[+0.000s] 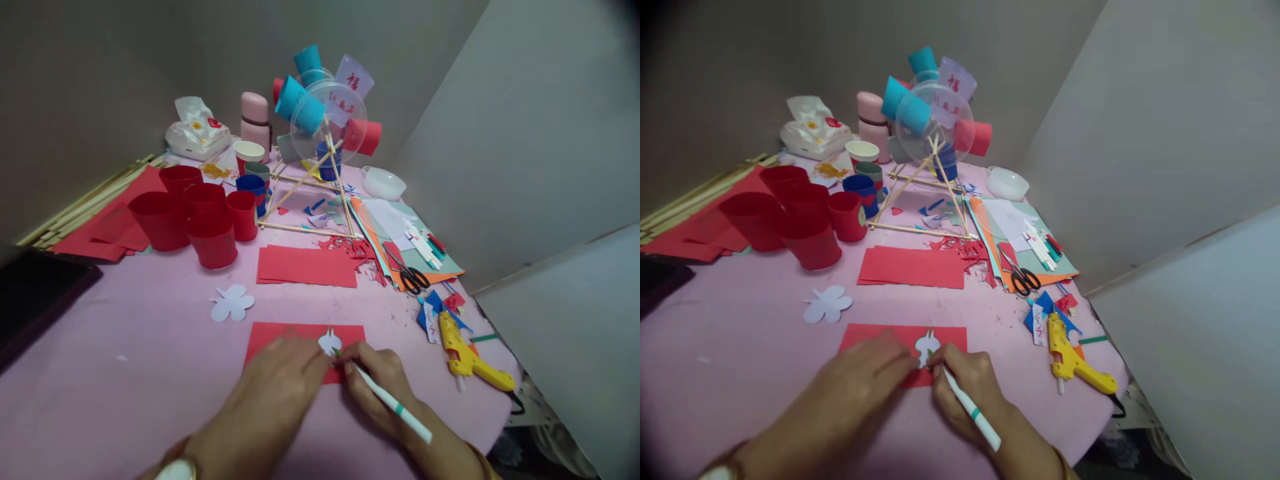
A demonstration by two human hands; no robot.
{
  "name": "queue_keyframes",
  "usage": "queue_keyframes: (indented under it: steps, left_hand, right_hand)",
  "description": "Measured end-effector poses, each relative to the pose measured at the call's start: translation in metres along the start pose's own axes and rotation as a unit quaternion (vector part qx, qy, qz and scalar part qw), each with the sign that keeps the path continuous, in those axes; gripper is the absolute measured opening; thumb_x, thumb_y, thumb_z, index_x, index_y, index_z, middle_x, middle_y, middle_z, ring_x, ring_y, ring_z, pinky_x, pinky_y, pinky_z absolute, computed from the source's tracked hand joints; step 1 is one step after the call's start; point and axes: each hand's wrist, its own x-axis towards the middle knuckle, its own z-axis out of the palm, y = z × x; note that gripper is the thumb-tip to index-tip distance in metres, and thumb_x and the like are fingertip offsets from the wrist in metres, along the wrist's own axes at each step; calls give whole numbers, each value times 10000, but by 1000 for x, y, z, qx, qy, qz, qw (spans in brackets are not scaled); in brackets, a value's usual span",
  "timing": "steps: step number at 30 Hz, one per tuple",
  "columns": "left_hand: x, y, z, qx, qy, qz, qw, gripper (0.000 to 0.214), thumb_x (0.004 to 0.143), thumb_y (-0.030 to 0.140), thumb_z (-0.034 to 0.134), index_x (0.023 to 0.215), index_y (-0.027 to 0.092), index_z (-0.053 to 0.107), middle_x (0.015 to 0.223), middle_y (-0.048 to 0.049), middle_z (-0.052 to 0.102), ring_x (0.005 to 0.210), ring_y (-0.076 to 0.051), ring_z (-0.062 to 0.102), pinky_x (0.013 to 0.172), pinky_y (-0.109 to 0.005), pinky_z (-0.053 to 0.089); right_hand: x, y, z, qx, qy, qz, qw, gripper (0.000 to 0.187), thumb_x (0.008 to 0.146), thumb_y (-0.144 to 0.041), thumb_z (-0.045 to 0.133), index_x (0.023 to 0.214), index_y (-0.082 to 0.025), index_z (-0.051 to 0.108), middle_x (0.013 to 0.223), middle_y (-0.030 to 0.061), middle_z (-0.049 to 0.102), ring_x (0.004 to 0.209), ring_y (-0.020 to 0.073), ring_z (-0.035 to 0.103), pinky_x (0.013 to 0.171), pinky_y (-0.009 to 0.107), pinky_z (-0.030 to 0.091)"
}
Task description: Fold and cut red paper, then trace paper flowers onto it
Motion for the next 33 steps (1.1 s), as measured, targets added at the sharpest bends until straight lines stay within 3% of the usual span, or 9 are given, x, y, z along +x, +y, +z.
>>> queue_keyframes:
  steps: [3,6,10,16,21,24,27,33]
  left_hand:
    - [-19,19,28,98,71,44,992,309,769,2,404,905,155,636,806,-54,700,681,-219,617,649,-356,443]
    - [-24,28,50,131,125,52,982,282,853,80,396,1015,127,623,971,-87,707,859,-234,631,763,-376,421]
    - [-25,32,63,151,105,30,982,287,922,263,424,1084,120,613,1058,-123,688,970,-246,617,843,-381,387]
    - [-28,34,59,179,51,35,982,415,897,426,438,1103,117,620,1096,-147,676,1005,-271,615,831,-374,431]
    - [-25,32,58,181,68,34,980,410,907,411,413,1087,112,630,1050,-128,697,961,-259,635,826,-366,436]
    - [-24,33,62,186,80,41,978,419,900,418,419,1072,104,636,1034,-137,700,963,-258,629,837,-360,423]
    - [-25,36,61,199,66,45,977,423,890,411,434,1095,93,623,1078,-149,683,998,-269,609,865,-370,406]
    - [-27,38,58,215,44,50,974,447,866,433,455,1109,93,613,1111,-149,669,1011,-279,600,870,-378,409]
  right_hand:
    - [1,-1,0,17,4,18,1000,193,808,-140,403,798,-164,594,477,-25,568,344,90,468,390,188,346]
    - [2,-2,-1,27,12,22,999,177,807,-148,412,785,-179,585,487,-31,573,349,89,467,393,187,347]
    - [2,-4,0,42,14,40,998,164,808,-150,417,777,-193,572,506,-34,584,373,92,486,403,183,356]
    - [1,0,1,100,6,84,991,152,812,-173,425,784,-189,573,573,0,631,464,123,572,471,201,429]
    - [1,1,3,172,13,135,976,102,809,-187,438,796,-203,539,642,10,654,565,146,622,538,221,473]
    - [3,-1,5,182,34,134,973,74,777,-185,442,747,-210,504,564,-27,579,485,124,543,479,212,422]
    - [7,-4,8,187,11,129,974,87,735,-165,426,676,-216,465,490,-69,447,417,99,421,415,202,327]
    - [11,-6,12,191,-32,140,971,92,722,-149,406,673,-207,457,501,-73,407,438,90,374,423,200,292]
